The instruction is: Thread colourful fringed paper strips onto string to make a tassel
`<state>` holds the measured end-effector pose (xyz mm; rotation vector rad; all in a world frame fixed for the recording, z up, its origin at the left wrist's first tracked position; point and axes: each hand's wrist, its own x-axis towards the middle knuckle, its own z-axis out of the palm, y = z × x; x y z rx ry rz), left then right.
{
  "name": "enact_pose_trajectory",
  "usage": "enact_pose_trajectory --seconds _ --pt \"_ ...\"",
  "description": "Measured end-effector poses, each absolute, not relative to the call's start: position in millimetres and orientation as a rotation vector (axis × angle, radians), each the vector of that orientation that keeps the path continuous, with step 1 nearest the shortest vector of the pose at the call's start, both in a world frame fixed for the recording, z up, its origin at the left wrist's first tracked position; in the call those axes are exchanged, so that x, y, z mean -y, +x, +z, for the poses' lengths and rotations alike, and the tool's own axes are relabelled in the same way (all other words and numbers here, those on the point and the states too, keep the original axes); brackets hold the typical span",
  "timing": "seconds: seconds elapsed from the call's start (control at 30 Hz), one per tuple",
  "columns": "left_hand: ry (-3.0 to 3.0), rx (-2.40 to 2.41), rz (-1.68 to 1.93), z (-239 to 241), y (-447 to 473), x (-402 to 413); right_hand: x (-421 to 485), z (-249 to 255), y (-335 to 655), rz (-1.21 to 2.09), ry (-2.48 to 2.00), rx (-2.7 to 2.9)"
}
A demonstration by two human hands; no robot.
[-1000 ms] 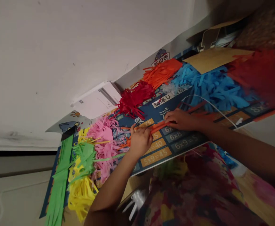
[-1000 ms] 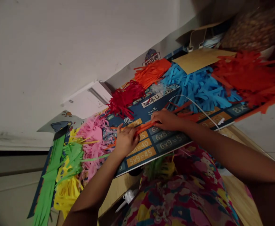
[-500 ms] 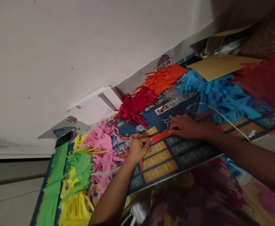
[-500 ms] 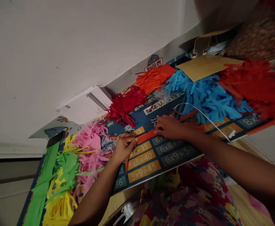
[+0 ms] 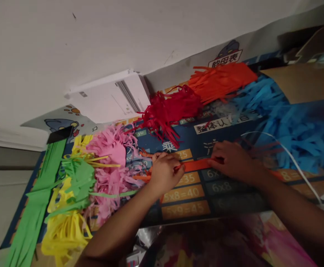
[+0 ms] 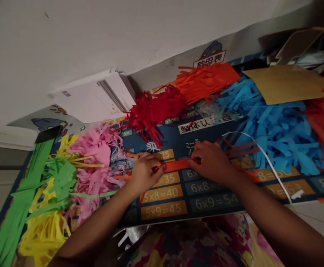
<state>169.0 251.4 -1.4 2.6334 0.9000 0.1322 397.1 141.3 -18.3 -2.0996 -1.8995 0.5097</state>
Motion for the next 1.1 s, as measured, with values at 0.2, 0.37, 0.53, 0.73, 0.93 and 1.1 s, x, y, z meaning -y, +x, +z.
enact_pose_trajectory --seconds 0.2,0.37,0.53,0.73,0.93,1.1 --pt "2.660 -0.897 0.130 -2.2 170.1 -251.4 -138.8 -22.0 398.1 0.485 -2.045 1.883" --pt "2.662 -0.897 0.178 -4.4 171.0 -250.9 -138.8 -22.1 397.2 0.465 -2.056 1.871" --pt "2.672 -0.923 0.338 -8.4 167.7 -250.5 -141.2 -22.7 392.2 0.425 -2.103 1.868" --pt "3.044 -0.417 0.399 -11.2 160.7 -245.8 -141.4 -22.7 400.2 0.369 -1.986 1.882" --pt "3.217 -0.370 0.238 10.0 167.2 -231.8 -127.3 12.8 383.7 0.057 -2.127 1.976" --pt "3.265 -0.419 0.065 21.4 181.2 -228.5 -129.8 13.1 357.4 0.150 -1.882 2.309"
